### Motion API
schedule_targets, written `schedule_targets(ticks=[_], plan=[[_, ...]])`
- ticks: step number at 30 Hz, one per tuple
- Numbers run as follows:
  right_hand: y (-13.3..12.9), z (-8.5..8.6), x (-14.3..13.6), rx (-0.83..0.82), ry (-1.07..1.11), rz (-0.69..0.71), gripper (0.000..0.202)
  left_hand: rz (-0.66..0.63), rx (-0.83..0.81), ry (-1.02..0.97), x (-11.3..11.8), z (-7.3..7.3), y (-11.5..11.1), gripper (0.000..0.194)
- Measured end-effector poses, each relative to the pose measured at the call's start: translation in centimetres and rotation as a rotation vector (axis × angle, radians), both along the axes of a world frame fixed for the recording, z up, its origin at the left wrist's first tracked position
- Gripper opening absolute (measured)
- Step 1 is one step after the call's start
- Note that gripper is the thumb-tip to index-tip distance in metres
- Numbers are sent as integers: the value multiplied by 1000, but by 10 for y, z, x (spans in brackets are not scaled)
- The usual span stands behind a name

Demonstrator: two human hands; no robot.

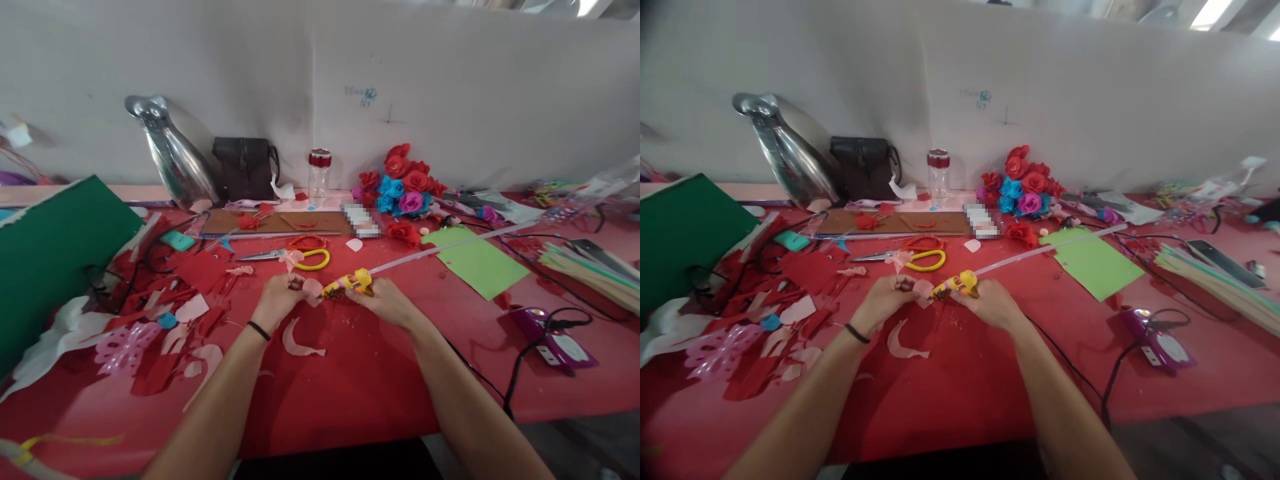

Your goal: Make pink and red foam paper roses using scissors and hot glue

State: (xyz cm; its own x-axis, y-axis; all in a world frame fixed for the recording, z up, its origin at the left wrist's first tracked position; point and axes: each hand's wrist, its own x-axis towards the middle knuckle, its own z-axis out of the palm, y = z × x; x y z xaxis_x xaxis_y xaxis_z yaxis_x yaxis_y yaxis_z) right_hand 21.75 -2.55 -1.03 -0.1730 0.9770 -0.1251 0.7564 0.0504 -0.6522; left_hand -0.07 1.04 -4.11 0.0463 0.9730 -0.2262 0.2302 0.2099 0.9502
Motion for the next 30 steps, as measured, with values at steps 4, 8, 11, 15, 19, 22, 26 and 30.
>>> schedule_targets(ticks=[4, 8, 11, 15, 19, 22, 26, 30], plan=[[1, 1, 1, 22, -14, -27, 38, 10, 18, 16, 1, 3, -1, 13], [0, 3, 0, 33, -29, -38, 37, 5, 20, 35, 1, 6, -2, 13], [-1, 4, 0, 38, -54, -51, 40, -7, 23, 38, 0, 5, -2, 11], [0, 6, 5, 24, -108, -74, 45, -12, 27, 55, -1, 3, -3, 11], [6, 8, 23, -66, -61, -171, 47, -47, 6, 63, -2, 6, -3, 8], [11, 8, 42, -150, -75, -326, 50, -38, -3, 61, -1, 11, -5, 10], [11, 5, 60, -21, -400, -554, 54, -48, 29, -20, 1, 18, -7, 13], [4, 14, 47, 315, -560, -663, 43, -100, 158, 11, 3, 24, -9, 13]])
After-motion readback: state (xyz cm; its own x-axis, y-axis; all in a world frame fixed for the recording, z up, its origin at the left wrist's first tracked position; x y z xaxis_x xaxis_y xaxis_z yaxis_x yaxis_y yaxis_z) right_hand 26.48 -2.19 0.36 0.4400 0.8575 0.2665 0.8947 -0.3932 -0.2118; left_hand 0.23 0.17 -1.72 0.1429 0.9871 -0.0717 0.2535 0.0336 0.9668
